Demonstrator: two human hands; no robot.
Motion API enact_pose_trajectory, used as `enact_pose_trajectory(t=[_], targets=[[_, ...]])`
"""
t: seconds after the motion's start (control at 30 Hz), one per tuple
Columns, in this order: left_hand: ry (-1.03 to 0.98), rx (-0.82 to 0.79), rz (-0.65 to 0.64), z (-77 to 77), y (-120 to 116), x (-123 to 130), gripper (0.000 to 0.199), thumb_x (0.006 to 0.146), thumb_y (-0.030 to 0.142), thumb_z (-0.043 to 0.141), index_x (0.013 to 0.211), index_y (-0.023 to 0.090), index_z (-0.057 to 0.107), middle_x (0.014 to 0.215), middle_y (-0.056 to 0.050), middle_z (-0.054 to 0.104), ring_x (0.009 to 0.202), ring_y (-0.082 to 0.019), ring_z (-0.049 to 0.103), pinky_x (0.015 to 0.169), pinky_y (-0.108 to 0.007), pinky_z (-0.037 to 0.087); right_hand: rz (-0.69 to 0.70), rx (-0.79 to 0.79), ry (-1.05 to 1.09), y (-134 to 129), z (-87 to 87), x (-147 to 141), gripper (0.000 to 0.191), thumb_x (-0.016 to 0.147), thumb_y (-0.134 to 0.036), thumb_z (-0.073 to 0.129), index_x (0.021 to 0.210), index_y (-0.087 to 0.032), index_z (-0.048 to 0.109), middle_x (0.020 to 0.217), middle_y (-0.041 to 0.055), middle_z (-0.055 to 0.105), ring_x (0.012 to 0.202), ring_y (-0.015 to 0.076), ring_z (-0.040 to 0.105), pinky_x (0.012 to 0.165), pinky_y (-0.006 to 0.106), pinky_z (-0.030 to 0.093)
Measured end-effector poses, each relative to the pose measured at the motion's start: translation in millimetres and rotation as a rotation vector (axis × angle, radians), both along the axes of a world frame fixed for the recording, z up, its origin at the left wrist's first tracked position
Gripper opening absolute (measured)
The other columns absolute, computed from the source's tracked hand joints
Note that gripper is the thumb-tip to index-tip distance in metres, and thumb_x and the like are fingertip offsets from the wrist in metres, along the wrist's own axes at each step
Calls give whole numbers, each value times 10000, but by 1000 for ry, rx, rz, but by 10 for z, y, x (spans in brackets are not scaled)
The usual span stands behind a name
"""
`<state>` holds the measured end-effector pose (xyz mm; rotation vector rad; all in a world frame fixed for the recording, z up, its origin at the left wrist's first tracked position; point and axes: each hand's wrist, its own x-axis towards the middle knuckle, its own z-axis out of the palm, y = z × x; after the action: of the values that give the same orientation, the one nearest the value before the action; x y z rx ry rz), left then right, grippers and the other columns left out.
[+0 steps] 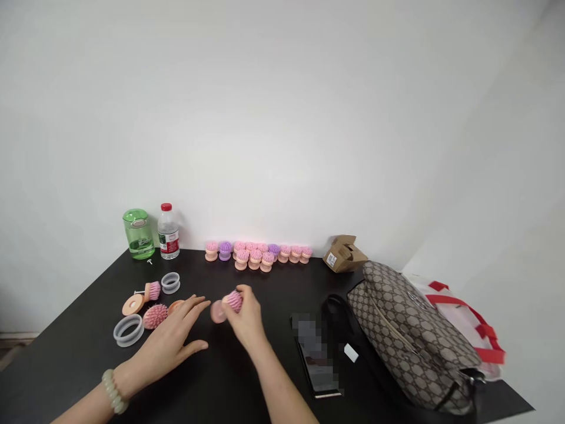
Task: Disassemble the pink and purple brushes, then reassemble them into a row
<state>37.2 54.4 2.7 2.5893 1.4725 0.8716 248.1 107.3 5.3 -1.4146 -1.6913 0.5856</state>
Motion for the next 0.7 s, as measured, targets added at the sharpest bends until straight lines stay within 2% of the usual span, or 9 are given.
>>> enact_pose_trajectory(t=[0.07,0.17,0.27,0.37,0.43,0.5,0.57,0.63,0.7], targets=[[-113,-69,-14,85,2,99,468,833,262,657,1273,212,507,1236,-111,609,1115,-302,612,905,-442,528,96,-12,86,-155,37,-195,353,808,-322,642,1131,-191,585,950,31,713,833,184,681,770,289,533],[-291,-148,41,111,22,115,294,830,248,627,1112,206,553,1010,-63,638,884,-249,634,785,-393,523,178,-22,159,-235,115,-320,203,844,-330,613,1001,-202,627,894,6,693,818,165,655,737,268,516],[-444,-220,60,39,22,38,272,817,349,665,1031,204,578,946,-52,630,838,-239,603,757,-370,501,265,-66,187,-221,117,-343,162,802,-326,666,901,-207,617,811,-14,658,734,157,637,640,245,502],[-581,-298,32,-44,13,-14,301,835,449,637,993,197,589,912,-52,608,783,-220,580,693,-328,484,347,-142,229,-212,18,-370,189,821,-376,646,871,-206,579,738,-29,628,584,136,619,506,221,480],[-651,-353,25,-87,14,-10,322,851,485,606,987,193,591,874,-43,593,746,-206,566,659,-307,466,365,-173,263,-229,-54,-387,195,847,-396,611,875,-210,556,713,-39,609,554,130,609,506,227,491],[-727,-428,33,-127,22,15,352,885,528,538,971,191,589,793,-24,578,693,-193,549,637,-300,449,361,-131,276,-257,-100,-385,196,803,-349,666,901,-218,559,755,-38,613,632,142,622,605,253,524],[-818,-523,41,-165,33,45,410,918,572,449,959,188,585,701,-1,550,630,-181,522,606,-294,432,401,-2,258,-280,-127,-358,271,725,-244,731,955,-229,588,900,-7,645,817,178,641,771,302,534],[-905,-610,52,-192,44,62,466,932,606,384,964,185,581,643,12,532,590,-173,496,572,-285,413,482,108,242,-286,-159,-321,459,664,-173,769,1085,-246,602,1152,46,631,1064,228,604,938,360,494],[-941,-635,66,-197,52,63,473,930,613,387,975,185,582,653,10,543,604,-171,499,573,-279,412,516,86,292,-276,-209,-293,715,620,-189,820,1268,-267,528,1339,85,542,1201,260,545,973,386,490]])
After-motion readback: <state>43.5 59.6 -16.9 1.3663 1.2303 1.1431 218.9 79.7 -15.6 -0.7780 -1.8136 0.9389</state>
